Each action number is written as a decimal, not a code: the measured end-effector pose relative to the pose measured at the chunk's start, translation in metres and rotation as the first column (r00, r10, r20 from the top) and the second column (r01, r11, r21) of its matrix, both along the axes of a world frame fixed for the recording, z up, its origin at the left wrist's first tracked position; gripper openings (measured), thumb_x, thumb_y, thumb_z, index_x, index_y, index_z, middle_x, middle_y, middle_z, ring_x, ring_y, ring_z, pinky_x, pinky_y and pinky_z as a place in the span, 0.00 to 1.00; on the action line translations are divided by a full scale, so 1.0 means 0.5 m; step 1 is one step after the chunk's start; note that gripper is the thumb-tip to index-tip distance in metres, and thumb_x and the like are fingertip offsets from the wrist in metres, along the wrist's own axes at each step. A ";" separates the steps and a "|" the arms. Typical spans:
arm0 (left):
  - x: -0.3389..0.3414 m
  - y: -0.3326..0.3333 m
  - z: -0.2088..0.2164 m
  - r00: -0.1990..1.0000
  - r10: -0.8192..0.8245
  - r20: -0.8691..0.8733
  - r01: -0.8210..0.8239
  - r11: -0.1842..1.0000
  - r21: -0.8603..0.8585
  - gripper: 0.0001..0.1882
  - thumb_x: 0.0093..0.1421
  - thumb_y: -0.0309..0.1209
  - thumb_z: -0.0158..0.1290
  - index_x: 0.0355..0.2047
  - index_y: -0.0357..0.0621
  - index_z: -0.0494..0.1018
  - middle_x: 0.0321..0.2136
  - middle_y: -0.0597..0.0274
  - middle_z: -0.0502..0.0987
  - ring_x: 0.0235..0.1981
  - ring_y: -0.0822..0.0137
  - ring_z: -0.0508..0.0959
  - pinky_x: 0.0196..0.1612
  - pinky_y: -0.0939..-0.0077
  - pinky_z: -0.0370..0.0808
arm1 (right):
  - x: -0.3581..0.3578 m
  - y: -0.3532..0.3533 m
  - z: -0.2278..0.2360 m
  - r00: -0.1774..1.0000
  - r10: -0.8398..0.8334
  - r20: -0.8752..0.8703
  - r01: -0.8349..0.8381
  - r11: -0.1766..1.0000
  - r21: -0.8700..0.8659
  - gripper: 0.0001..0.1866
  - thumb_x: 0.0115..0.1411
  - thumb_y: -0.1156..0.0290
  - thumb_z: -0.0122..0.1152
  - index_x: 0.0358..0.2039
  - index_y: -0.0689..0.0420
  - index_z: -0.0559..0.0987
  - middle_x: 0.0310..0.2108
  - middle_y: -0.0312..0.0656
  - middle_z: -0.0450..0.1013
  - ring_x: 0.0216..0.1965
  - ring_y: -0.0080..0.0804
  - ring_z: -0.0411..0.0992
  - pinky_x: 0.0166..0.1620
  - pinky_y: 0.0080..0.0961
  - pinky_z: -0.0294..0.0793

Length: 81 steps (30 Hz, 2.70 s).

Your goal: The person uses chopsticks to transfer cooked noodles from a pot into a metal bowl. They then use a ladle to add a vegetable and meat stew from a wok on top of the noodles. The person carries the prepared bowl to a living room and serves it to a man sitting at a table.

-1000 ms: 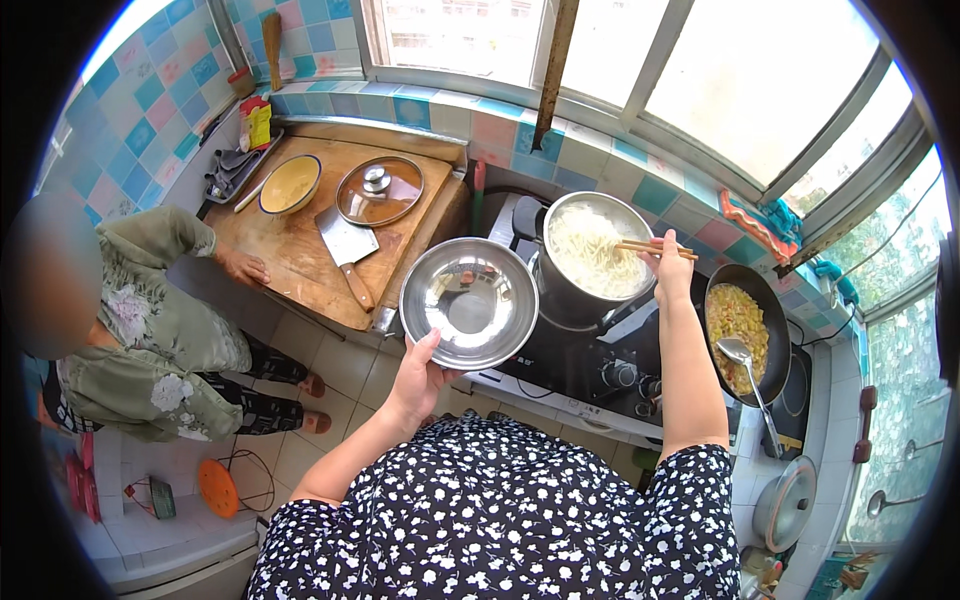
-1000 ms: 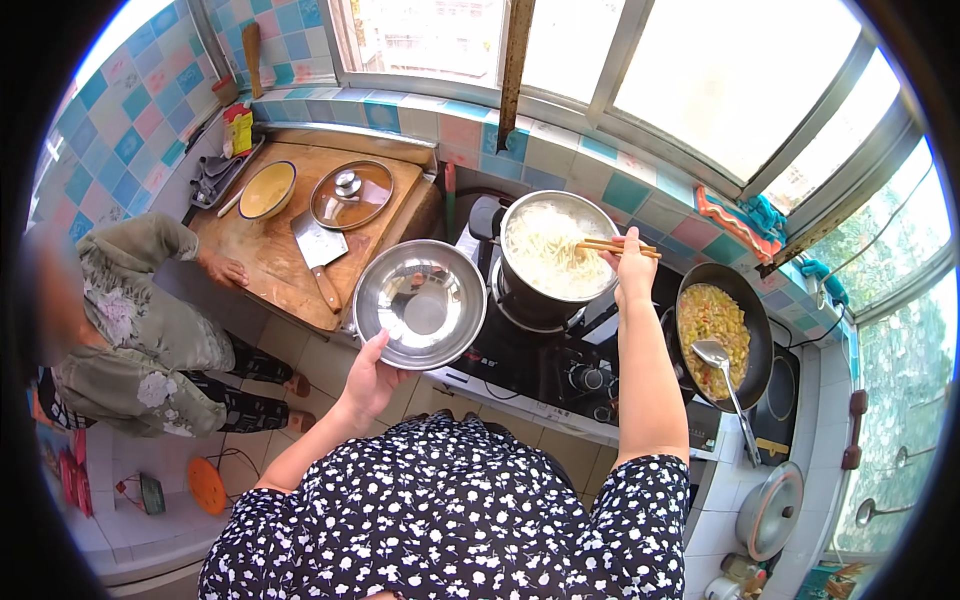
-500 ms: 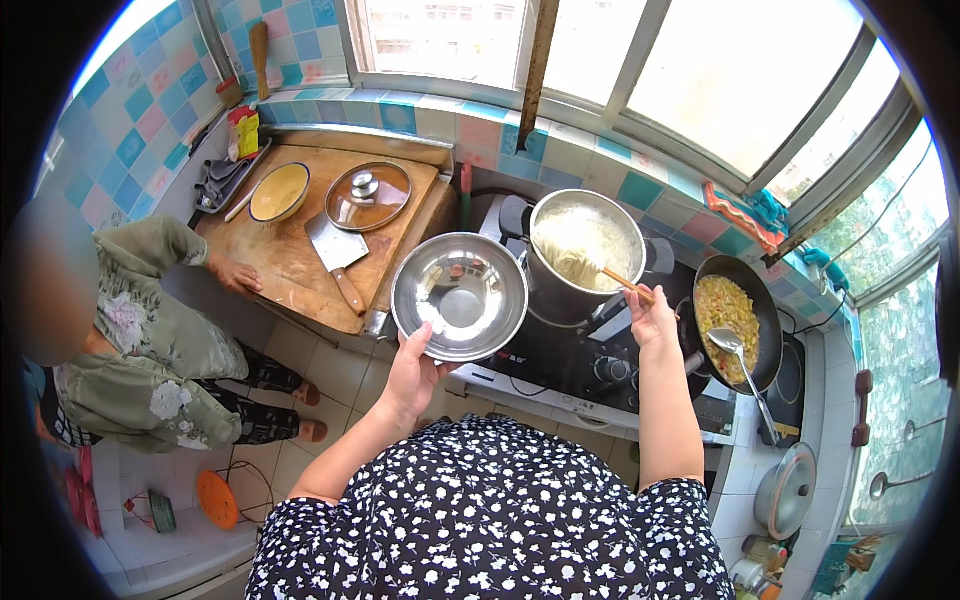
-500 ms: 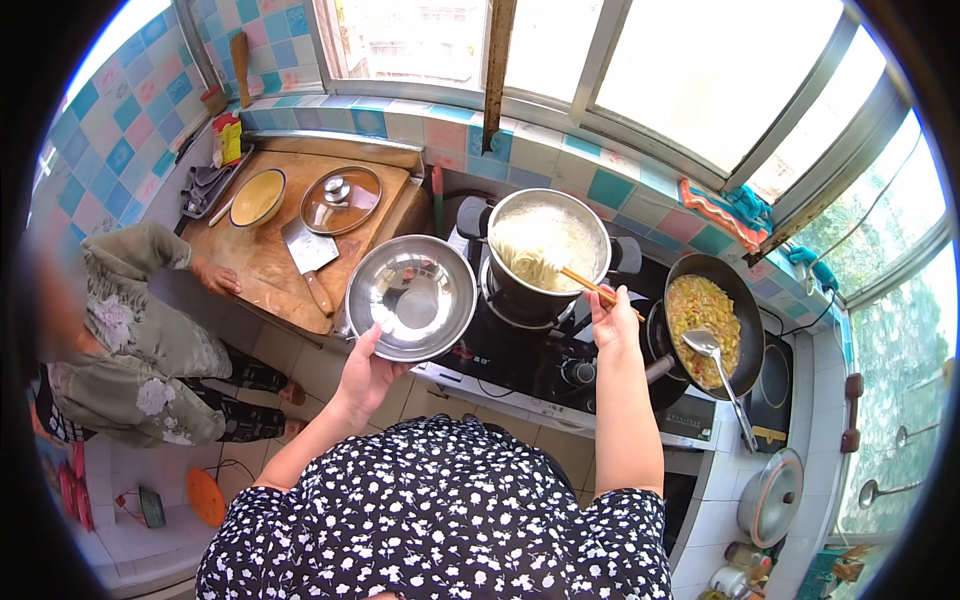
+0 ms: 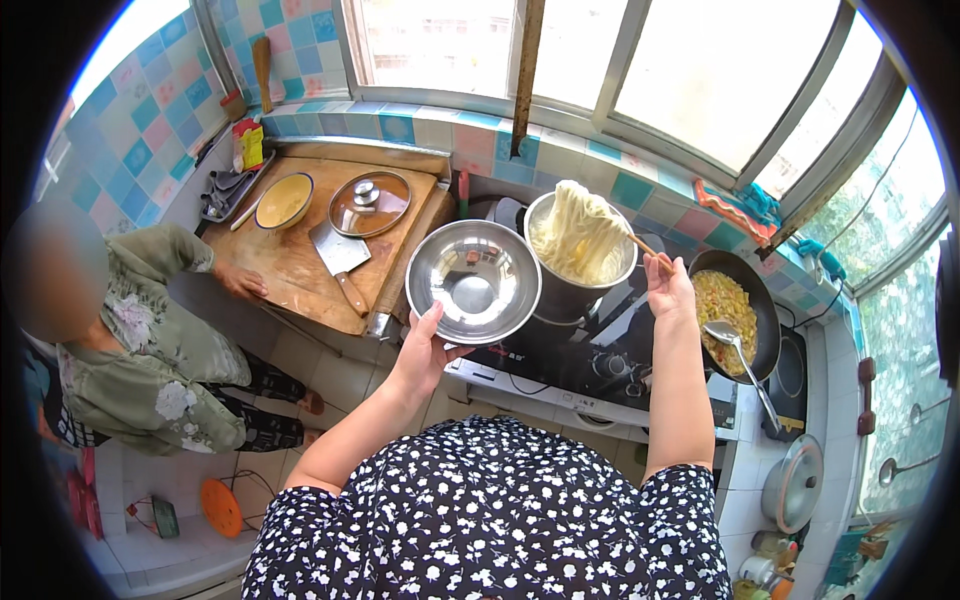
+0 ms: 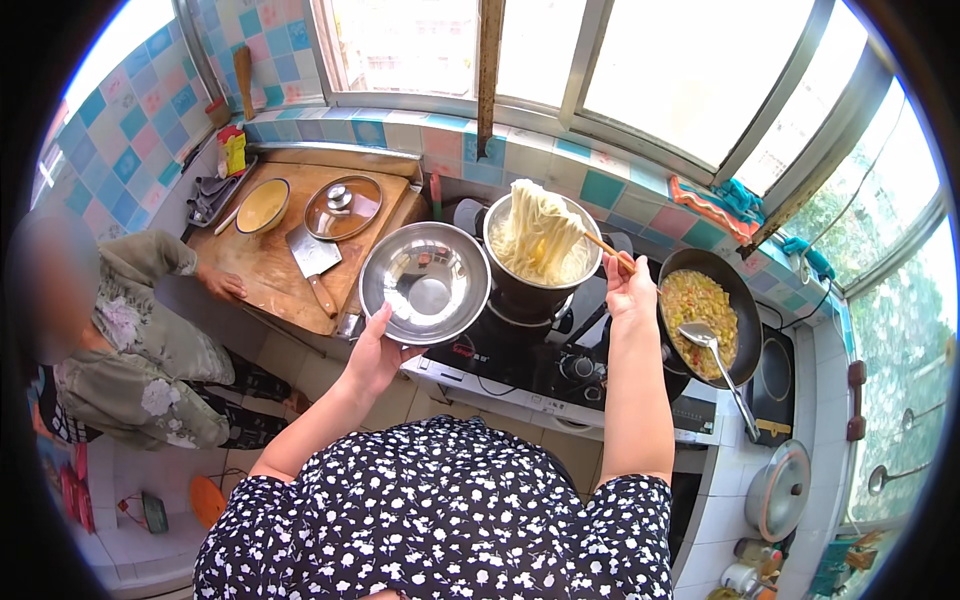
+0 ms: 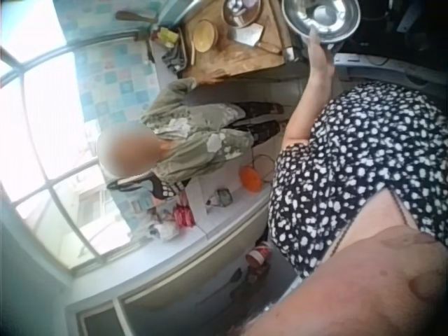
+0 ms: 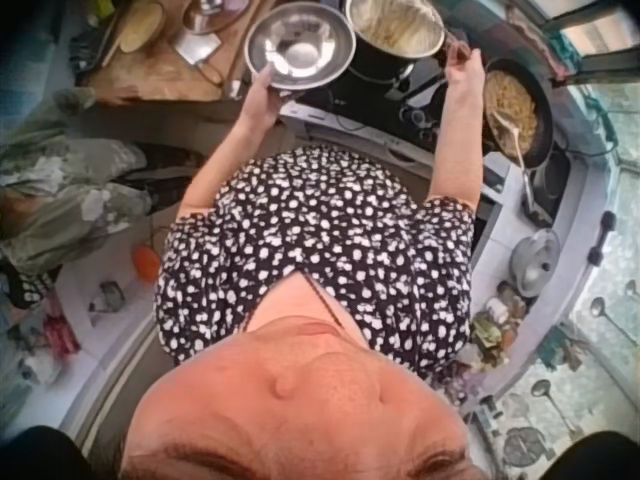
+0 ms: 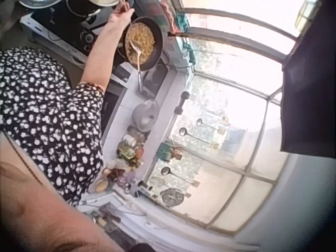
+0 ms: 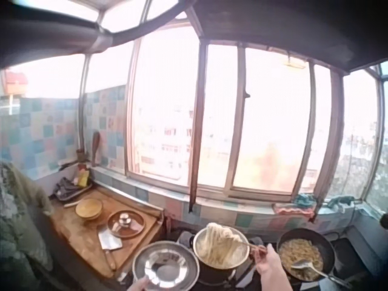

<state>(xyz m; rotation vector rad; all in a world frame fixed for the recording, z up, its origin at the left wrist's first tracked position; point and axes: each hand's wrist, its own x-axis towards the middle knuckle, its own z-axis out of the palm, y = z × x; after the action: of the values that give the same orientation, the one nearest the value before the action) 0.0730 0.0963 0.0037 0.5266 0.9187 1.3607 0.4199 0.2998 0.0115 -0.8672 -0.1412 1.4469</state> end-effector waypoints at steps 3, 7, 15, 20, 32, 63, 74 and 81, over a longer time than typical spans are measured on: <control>0.009 0.006 0.019 0.999 -0.004 -0.044 0.004 1.000 0.004 0.25 0.65 0.49 0.37 0.57 0.50 0.57 0.51 0.61 0.69 0.50 0.67 0.71 0.46 0.67 0.73 | 0.000 0.003 0.055 1.000 0.000 0.021 0.000 1.000 0.019 0.24 0.66 0.56 0.44 0.28 0.69 0.73 0.29 0.50 0.71 0.34 0.47 0.76 0.32 0.20 0.82; 0.010 0.021 0.016 0.999 -0.031 -0.039 0.031 1.000 0.005 0.27 0.64 0.52 0.38 0.57 0.51 0.56 0.51 0.61 0.69 0.50 0.67 0.72 0.47 0.66 0.73 | 0.002 0.008 0.115 0.998 -0.017 0.060 0.013 0.997 0.074 0.25 0.65 0.56 0.44 0.27 0.69 0.73 0.28 0.49 0.72 0.34 0.47 0.75 0.33 0.20 0.82; 0.005 0.068 0.023 0.996 -0.074 -0.047 0.076 0.996 0.049 0.30 0.60 0.54 0.47 0.53 0.54 0.49 0.48 0.61 0.66 0.46 0.66 0.73 0.41 0.61 0.77 | -0.005 0.010 0.228 0.991 -0.074 0.114 0.053 0.982 0.183 0.23 0.66 0.58 0.42 0.28 0.68 0.72 0.27 0.48 0.72 0.32 0.48 0.76 0.30 0.20 0.83; 0.015 0.089 0.051 0.990 -0.107 -0.095 0.108 0.994 0.011 0.34 0.58 0.57 0.48 0.54 0.53 0.48 0.50 0.61 0.62 0.47 0.65 0.72 0.41 0.58 0.76 | -0.006 0.012 0.297 0.989 -0.079 0.123 0.047 0.968 0.245 0.24 0.67 0.58 0.41 0.28 0.69 0.72 0.28 0.48 0.72 0.33 0.49 0.76 0.31 0.21 0.83; 0.038 0.177 0.092 0.959 -0.252 -0.131 0.247 0.968 -0.052 0.42 0.50 0.66 0.48 0.53 0.52 0.49 0.44 0.63 0.65 0.38 0.67 0.73 0.42 0.55 0.75 | -0.047 -0.032 0.516 0.968 -0.203 0.148 0.124 0.899 0.421 0.19 0.66 0.64 0.43 0.29 0.70 0.70 0.28 0.51 0.72 0.37 0.52 0.75 0.33 0.20 0.84; 0.018 0.252 0.182 0.927 -0.332 -0.174 0.324 0.943 -0.074 0.41 0.53 0.66 0.45 0.55 0.48 0.60 0.48 0.56 0.69 0.51 0.60 0.69 0.49 0.55 0.69 | 0.033 -0.146 0.215 0.701 0.003 0.713 -0.303 0.906 0.294 0.14 0.63 0.65 0.52 0.40 0.62 0.77 0.32 0.39 0.70 0.31 0.31 0.75 0.35 0.19 0.78; 0.012 0.180 0.143 0.929 -0.360 -0.087 0.357 0.933 -0.046 0.41 0.51 0.66 0.46 0.56 0.52 0.60 0.49 0.59 0.68 0.50 0.62 0.69 0.49 0.53 0.69 | -0.093 -0.001 0.160 0.970 0.004 0.243 -0.059 0.974 0.217 0.23 0.66 0.55 0.41 0.32 0.66 0.71 0.32 0.47 0.71 0.34 0.43 0.75 0.37 0.22 0.80; 0.019 0.175 0.111 0.941 -0.333 -0.064 0.329 0.942 -0.068 0.37 0.53 0.66 0.44 0.57 0.58 0.58 0.50 0.65 0.68 0.50 0.63 0.70 0.49 0.53 0.67 | -0.094 -0.011 0.241 0.982 -0.049 0.184 -0.001 0.964 0.266 0.24 0.66 0.55 0.41 0.30 0.68 0.71 0.30 0.48 0.71 0.33 0.45 0.75 0.35 0.23 0.81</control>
<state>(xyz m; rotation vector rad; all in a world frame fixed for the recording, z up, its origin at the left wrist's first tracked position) 0.0826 0.1838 0.0590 0.6608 0.8811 1.0127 0.3730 0.2944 0.1322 -0.7803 -0.4561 1.2857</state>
